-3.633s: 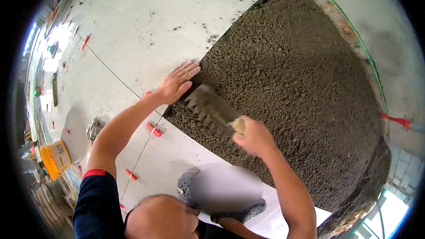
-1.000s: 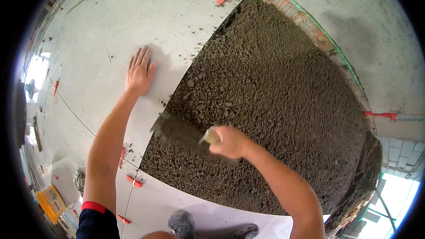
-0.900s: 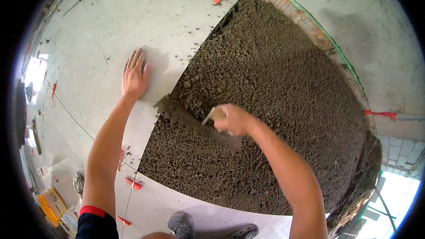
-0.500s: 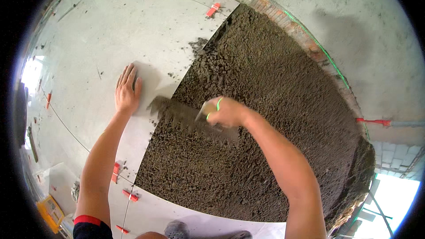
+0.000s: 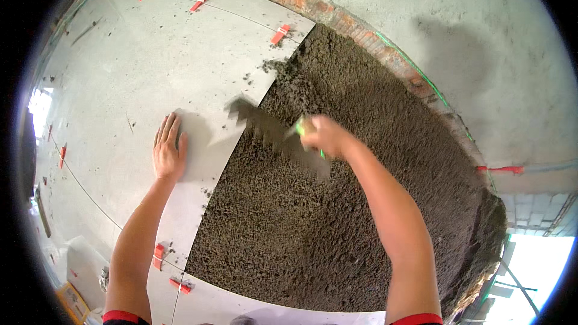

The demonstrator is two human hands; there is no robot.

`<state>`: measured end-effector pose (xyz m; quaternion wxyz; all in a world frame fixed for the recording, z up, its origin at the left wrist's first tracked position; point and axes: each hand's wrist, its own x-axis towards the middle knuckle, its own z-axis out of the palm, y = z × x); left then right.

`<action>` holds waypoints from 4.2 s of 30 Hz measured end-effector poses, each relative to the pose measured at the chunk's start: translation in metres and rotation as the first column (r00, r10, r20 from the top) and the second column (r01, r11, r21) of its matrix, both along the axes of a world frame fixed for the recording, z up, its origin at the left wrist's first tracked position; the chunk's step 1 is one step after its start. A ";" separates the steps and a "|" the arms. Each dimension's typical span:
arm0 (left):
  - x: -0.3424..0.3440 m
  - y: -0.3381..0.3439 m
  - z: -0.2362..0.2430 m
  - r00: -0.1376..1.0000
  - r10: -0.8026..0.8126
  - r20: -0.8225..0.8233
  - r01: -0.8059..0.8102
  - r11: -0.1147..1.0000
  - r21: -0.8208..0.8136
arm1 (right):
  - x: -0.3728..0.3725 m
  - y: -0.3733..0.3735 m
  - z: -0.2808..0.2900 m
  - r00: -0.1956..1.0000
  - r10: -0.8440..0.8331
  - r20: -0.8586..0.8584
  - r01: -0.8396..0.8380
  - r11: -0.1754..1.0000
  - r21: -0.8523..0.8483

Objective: The person spreads a layer of mortar on the floor using a notched trowel and then presses a large tile into place, wiping the surface with a cloth.

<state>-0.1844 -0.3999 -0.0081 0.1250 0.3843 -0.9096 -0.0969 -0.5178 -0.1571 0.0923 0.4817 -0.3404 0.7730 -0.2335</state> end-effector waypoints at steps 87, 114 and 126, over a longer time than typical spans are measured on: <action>-0.010 -0.006 0.010 0.997 0.003 0.083 -0.005 1.000 0.022 | 0.091 -0.142 -0.008 0.307 -0.700 0.645 0.895 0.442 0.054; -0.015 -0.009 0.007 0.999 -0.012 0.051 0.011 0.999 0.033 | -0.086 -0.138 -0.069 0.193 -0.764 0.616 0.979 0.191 -0.070; -0.017 -0.009 0.011 0.995 -0.013 0.104 0.013 1.000 0.009 | -0.191 -0.028 -0.015 0.553 -0.168 -0.816 0.547 0.812 0.204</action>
